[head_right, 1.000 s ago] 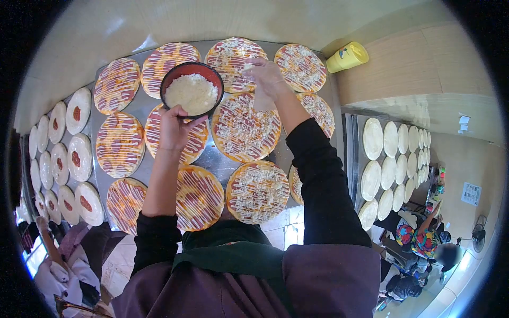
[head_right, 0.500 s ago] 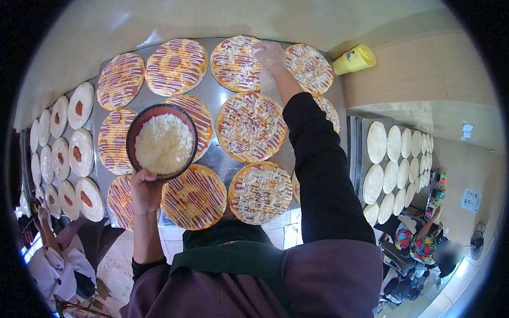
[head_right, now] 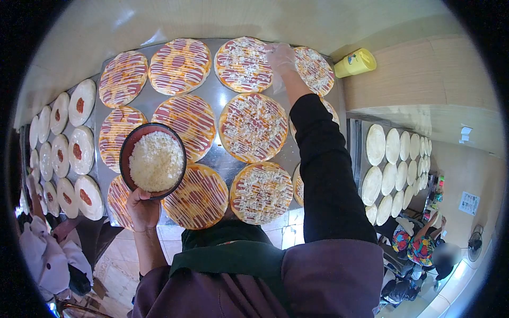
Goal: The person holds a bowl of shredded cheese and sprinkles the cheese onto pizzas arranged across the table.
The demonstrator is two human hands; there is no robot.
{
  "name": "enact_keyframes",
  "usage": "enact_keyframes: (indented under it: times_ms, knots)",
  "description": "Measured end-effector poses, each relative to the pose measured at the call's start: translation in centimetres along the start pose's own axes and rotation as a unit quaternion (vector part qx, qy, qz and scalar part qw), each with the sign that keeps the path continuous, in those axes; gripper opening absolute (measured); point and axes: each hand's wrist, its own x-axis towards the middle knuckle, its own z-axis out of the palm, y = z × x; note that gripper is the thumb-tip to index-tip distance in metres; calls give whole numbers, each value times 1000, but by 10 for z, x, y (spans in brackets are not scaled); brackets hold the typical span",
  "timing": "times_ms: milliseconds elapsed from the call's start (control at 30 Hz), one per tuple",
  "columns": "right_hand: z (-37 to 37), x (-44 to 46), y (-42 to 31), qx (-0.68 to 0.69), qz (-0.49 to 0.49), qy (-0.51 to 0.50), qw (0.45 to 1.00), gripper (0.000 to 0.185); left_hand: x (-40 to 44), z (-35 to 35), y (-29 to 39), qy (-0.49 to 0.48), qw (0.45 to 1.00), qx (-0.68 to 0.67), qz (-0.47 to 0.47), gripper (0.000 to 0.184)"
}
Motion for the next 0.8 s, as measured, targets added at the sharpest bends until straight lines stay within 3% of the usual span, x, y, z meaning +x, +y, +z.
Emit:
enact_keyframes:
  times_ms: [167, 267, 333, 433, 567, 633, 800]
  knots:
    - [-12, -20, 6, -66, -29, 3, 997, 19, 0, 0, -1, 0, 1000, 0, 4, 60]
    - [-11, -32, 11, -32, -21, -63, 997, 24, 3, -3, -2, -6, 1000, -3, -1, 61]
    - [-6, -38, 17, 184, 14, -125, 975, 21, 5, -4, -2, -10, 1000, 2, -4, 60]
    - [-11, -40, 21, 264, 18, -141, 954, 20, 6, -5, -2, -1, 1000, 6, -11, 60]
    - [-2, -24, 48, 247, -10, -80, 966, 22, 9, -6, -3, 3, 1000, 5, 1, 60]
    - [-11, -29, 43, 101, -32, -76, 992, 24, 9, -5, -4, -4, 1000, 10, 2, 60]
    - [-6, -44, 31, 235, 16, -96, 967, 24, 10, -8, -5, 2, 1000, -5, 1, 61]
